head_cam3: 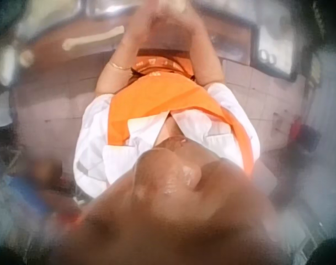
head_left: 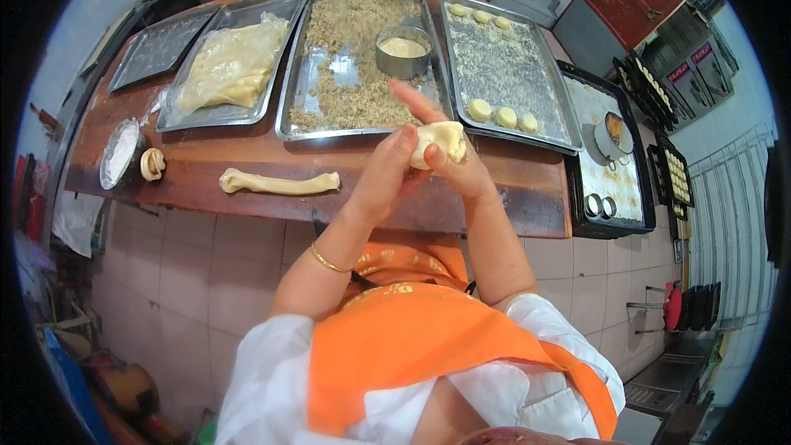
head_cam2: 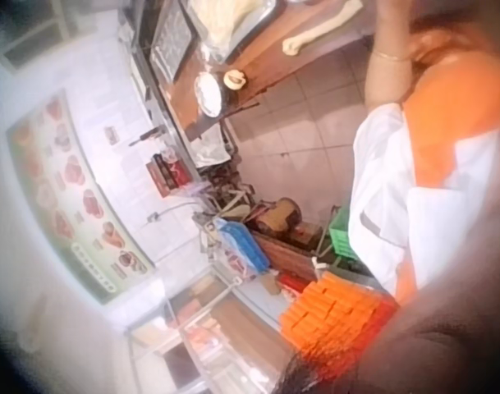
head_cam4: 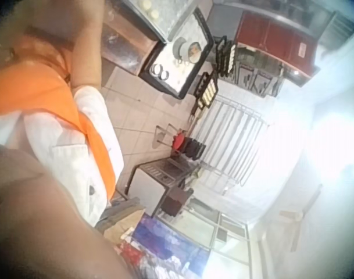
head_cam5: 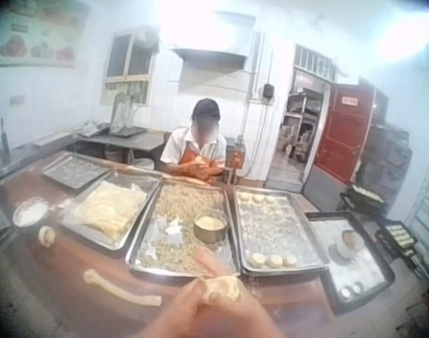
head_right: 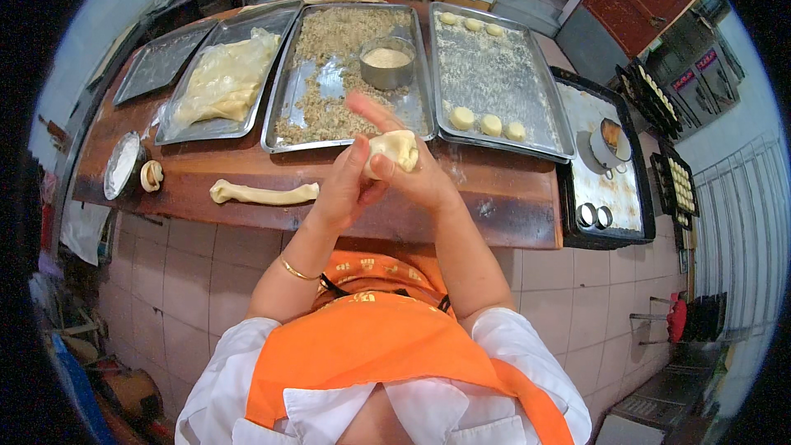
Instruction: The person prepares bread rolls by taking a portion of dough, flattening it, adding filling from a container, and then shaping it into a round ball before placing it on a baking tray.
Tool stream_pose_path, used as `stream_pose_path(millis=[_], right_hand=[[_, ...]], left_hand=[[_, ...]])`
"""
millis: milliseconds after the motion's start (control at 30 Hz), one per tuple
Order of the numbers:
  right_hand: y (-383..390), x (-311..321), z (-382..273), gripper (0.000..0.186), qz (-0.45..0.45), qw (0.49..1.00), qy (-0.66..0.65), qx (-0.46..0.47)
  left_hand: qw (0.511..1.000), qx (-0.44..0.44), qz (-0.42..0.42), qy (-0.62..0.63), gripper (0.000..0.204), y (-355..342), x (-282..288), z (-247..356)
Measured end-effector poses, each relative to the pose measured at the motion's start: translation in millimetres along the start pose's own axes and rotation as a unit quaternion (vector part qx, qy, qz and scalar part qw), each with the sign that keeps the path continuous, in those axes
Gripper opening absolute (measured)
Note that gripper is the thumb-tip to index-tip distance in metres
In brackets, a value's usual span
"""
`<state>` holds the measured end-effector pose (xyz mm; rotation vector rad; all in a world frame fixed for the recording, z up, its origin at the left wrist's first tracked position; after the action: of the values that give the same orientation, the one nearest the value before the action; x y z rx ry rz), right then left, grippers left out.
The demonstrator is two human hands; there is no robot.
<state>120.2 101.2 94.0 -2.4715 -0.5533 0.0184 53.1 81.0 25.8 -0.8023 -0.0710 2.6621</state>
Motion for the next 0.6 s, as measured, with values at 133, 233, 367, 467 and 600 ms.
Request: stream_pose_path(millis=[133,233,367,467,600], right_hand=[[7.0,-2.6,20.5,0.061,-0.054,0.997,-0.031,-0.05],[15.9,6.6,35.3,0.067,-0.017,0.989,-0.013,-0.148],[9.6,5.3,25.6,0.068,0.046,0.995,-0.051,-0.079],[9.0,-0.2,20.4,0.069,-0.003,0.996,-0.073,-0.055],[9.3,0.8,41.6,0.068,-0.107,0.989,-0.081,-0.054]], left_hand=[[0.993,-0.053,0.049,-0.089,0.059,-0.1,-6.9,8.8],[0.982,-0.12,0.082,-0.119,0.06,3.4,-12.0,16.1],[0.991,-0.083,0.083,-0.064,0.062,3.2,-3.7,-0.4],[0.997,-0.009,0.021,-0.075,0.061,4.1,0.2,-2.1],[0.982,-0.091,0.064,-0.154,0.059,2.3,-4.2,6.0]])
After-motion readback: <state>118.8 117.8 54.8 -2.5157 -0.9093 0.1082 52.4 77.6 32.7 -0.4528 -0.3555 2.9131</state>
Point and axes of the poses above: each hand's wrist, its own y-axis away from the middle knuckle, its own x-axis out of the back of the hand, z = x × y, the point moved 9 cm from there along -y, towards the middle knuckle, and after that the axes turned 6 degrees about y, right-handed, at the moved point
